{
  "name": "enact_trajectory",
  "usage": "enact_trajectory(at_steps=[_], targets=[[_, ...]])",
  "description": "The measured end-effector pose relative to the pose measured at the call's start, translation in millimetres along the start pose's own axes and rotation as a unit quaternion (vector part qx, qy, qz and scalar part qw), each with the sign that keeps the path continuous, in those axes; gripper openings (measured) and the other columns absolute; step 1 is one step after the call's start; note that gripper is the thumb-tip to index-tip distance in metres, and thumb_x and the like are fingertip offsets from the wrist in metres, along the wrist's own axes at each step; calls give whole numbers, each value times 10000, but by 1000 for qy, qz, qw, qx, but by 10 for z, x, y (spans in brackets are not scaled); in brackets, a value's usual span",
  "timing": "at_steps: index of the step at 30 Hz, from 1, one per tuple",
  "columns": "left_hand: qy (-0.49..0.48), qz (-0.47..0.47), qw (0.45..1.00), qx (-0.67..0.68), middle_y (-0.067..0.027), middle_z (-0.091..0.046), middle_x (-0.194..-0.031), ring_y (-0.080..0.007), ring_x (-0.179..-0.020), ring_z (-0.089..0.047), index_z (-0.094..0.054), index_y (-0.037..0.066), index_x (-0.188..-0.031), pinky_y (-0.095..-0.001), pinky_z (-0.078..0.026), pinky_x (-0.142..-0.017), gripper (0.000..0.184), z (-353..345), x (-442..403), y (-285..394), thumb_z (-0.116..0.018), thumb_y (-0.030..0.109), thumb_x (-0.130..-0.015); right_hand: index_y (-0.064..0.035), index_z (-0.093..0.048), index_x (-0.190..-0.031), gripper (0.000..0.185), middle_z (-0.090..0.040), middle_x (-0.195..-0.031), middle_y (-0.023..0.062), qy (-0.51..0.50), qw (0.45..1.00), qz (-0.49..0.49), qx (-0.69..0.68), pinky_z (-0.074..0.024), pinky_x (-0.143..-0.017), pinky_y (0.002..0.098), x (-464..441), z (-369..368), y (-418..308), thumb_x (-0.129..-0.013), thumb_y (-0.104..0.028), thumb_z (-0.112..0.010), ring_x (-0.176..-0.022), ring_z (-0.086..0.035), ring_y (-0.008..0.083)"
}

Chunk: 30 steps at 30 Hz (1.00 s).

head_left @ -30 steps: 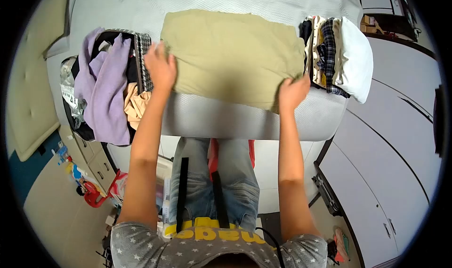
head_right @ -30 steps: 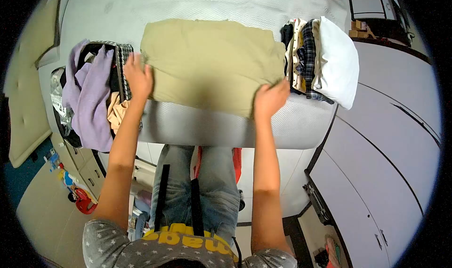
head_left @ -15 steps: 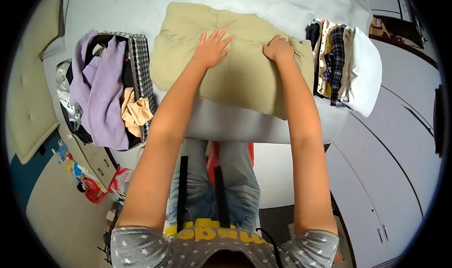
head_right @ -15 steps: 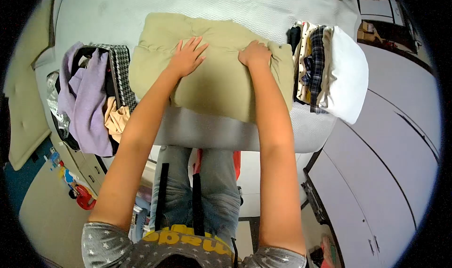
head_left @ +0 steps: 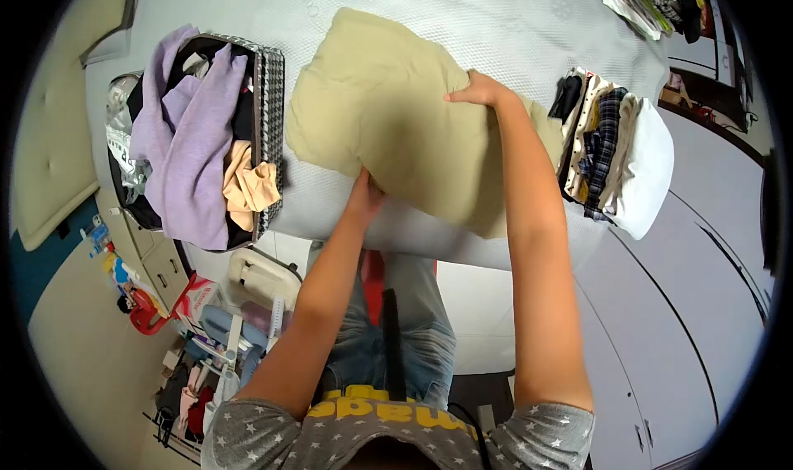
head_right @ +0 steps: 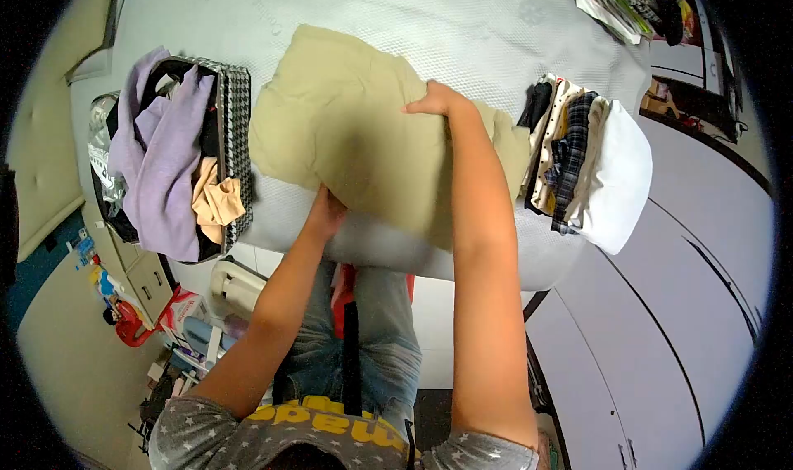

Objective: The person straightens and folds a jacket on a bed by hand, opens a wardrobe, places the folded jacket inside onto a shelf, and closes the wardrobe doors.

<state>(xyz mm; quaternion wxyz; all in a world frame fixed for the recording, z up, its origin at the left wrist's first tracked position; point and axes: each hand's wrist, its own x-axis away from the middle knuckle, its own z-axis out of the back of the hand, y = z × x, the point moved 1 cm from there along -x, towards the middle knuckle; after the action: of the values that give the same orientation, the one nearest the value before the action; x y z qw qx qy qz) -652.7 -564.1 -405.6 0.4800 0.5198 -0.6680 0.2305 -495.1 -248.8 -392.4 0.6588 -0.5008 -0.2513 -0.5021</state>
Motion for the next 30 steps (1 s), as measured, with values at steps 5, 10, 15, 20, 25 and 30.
enact_trajectory(at_steps=[5,10,15,20,25,30], targets=[[-14,10,999,33,-62,-484,-1280,-244,-1150,-467,-413,95,-1299,-404,-387,-950,546,-148,30,346,-434,461,-895,-2,-442,-1259,743,-573,-1141,156,-228,903,-66,-358,-444,-884,353,697,-354,336,-665,-328,-746,-1044,-554,222],[-31,-10,989,-144,-125,-506,-1236,-256,-1122,-496,-424,12,-1253,-408,-437,-906,495,-333,310,1117,-516,324,-880,-8,-364,-1307,736,-557,-1172,139,-99,884,-32,-456,-434,-908,349,1420,-757,364,-694,-188,-728,-1055,-545,227],[-146,-120,964,-185,-147,-541,-1178,-238,-1053,-547,-436,-31,-1217,-368,-464,-868,447,-1239,634,1906,-550,182,-841,34,-461,-1196,555,-577,-1128,133,77,818,126,-556,-466,-861,333,1842,-272,-64,-700,-44,-698,-1002,-572,220],[-287,-245,886,-268,-108,-537,-1187,-222,-1081,-522,-430,-32,-1229,-345,-415,-933,492,-2023,1258,2587,-583,20,-765,32,-588,-1011,363,-637,-953,77,309,825,260,-395,-466,-747,263,2355,494,-519,-694,-59,-739,-856,-583,149],[-334,-340,836,-273,-130,-522,-1194,-221,-1053,-540,-412,-17,-1255,-353,-502,-818,456,-1856,1448,2588,-558,99,-839,-9,-531,-1145,380,-540,-1152,143,405,876,247,-86,-401,-921,327,2526,548,-383,-796,-107,-645,-1066,-503,222],[-379,-180,652,-631,-129,-603,-1111,-222,-1126,-516,-655,18,-960,-325,-422,-923,293,-963,1318,1982,-581,-105,-705,-101,-569,-1152,353,-470,-1264,150,357,907,205,-88,-340,-989,341,2290,-311,40,-800,-115,-590,-1171,-428,287]])
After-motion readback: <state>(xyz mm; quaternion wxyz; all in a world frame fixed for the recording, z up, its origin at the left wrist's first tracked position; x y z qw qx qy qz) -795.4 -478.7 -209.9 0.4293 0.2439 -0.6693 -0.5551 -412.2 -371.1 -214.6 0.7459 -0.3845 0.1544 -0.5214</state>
